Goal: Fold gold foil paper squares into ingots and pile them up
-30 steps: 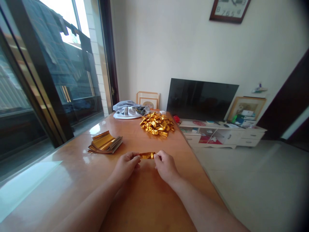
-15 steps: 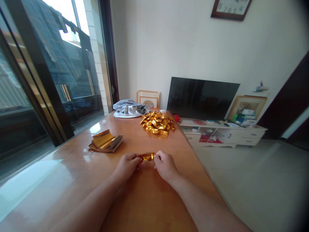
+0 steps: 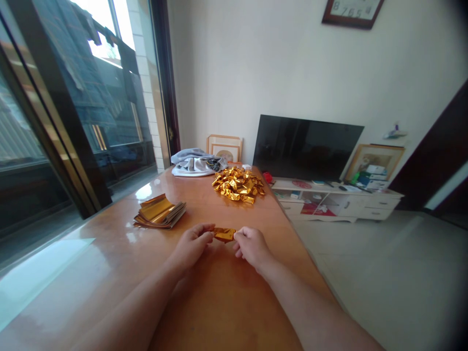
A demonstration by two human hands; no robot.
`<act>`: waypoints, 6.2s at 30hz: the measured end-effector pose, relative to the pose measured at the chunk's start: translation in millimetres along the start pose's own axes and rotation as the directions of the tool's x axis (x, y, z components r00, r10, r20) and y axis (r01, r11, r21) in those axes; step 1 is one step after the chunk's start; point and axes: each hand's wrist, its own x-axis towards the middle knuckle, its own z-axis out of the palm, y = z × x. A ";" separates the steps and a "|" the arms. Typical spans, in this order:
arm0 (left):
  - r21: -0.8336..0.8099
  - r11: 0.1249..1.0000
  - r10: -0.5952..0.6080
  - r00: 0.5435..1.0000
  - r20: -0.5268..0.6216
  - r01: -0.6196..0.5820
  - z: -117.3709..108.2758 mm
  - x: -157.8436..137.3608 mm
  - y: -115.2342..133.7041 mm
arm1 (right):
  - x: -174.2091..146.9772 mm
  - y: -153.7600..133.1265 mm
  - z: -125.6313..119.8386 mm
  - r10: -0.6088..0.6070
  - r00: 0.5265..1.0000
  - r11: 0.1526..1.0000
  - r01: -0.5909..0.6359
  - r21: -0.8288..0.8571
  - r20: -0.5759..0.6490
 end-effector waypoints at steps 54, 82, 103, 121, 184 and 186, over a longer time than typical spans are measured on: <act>-0.092 0.996 0.022 0.945 0.326 0.008 3.1 -0.5 -6.4 | -12.1 -8.5 -2.2 -0.213 0.974 0.964 0.196 0.179 0.082; -0.153 0.988 0.016 0.970 0.242 0.022 5.5 0.2 -3.6 | -8.8 -11.7 -4.2 0.063 0.987 0.796 -0.139 0.589 0.148; -0.193 0.978 -0.049 0.988 0.149 0.078 3.3 -1.7 -6.4 | -4.7 -4.7 2.8 -0.093 0.994 0.911 0.108 0.397 -0.057; -0.150 0.987 -0.020 0.974 0.225 0.055 1.8 -1.5 -5.7 | -2.8 1.7 3.0 -0.228 0.973 0.924 0.207 0.321 0.029; 0.005 0.988 0.154 0.979 0.137 -0.156 6.8 -1.0 -7.9 | -6.4 -10.6 -8.7 0.157 0.941 0.717 -0.317 0.621 0.299; 0.011 0.986 0.160 0.977 0.141 -0.164 6.4 0.3 -10.8 | -7.9 -10.8 -8.2 0.147 0.943 0.729 -0.307 0.611 0.299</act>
